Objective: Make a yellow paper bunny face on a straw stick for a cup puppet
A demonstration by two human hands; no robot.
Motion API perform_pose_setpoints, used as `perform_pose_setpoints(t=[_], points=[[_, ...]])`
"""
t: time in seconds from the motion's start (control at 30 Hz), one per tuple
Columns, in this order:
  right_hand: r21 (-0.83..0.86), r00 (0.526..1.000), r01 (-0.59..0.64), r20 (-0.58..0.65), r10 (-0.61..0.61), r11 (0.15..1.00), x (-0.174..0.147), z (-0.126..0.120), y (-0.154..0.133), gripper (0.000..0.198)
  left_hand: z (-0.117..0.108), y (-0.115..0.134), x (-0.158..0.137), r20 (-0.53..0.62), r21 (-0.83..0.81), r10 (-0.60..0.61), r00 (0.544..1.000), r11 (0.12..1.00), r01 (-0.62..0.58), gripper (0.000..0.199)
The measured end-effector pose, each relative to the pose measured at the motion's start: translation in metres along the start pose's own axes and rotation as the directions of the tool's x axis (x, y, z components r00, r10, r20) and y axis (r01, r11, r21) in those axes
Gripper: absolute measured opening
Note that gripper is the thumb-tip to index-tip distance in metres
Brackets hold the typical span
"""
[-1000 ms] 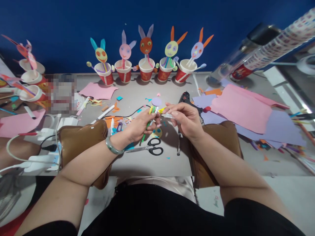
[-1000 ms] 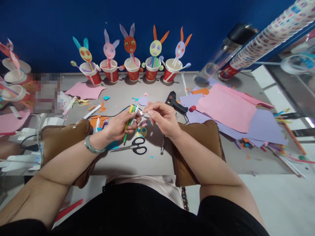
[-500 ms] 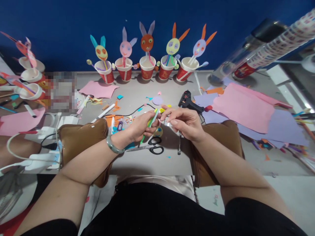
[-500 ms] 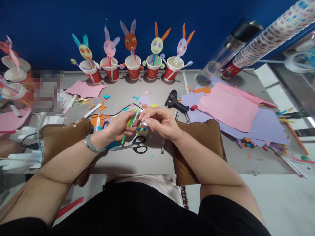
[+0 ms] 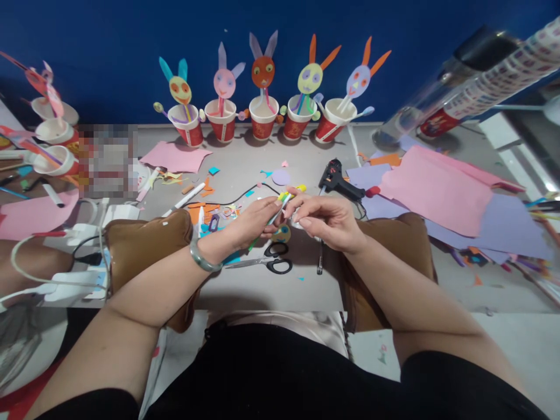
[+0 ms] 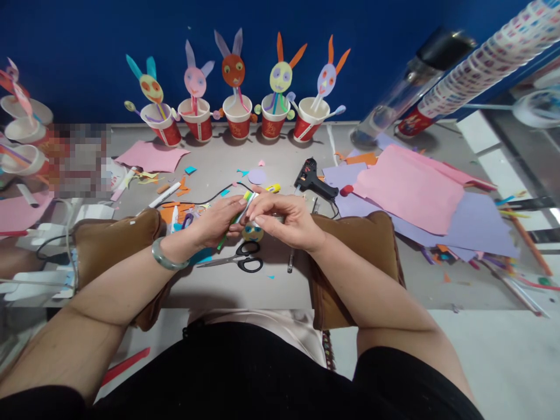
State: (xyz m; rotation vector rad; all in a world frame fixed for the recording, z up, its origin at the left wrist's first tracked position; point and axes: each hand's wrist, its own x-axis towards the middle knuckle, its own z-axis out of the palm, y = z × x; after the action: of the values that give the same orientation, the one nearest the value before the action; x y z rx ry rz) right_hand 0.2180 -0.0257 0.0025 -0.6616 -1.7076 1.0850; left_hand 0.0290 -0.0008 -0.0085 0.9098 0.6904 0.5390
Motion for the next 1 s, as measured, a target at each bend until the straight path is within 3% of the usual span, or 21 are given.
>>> perform_pose_setpoints(t=[0.63, 1.0], points=[[-0.160, 0.992, -0.023, 0.119, 0.042, 0.987, -0.0005, 0.0004, -0.0014, 0.013, -0.0036, -0.0013, 0.0004, 0.034, 0.121, 0.056, 0.998, 0.991, -0.059, 0.037], [-0.155, 0.985, -0.026, 0.164, 0.052, 0.988, -0.0013, -0.0030, -0.0001, 0.013, -0.0009, -0.0002, -0.0007, 0.003, 0.094, 0.004, 1.000, 0.996, -0.004, 0.036]])
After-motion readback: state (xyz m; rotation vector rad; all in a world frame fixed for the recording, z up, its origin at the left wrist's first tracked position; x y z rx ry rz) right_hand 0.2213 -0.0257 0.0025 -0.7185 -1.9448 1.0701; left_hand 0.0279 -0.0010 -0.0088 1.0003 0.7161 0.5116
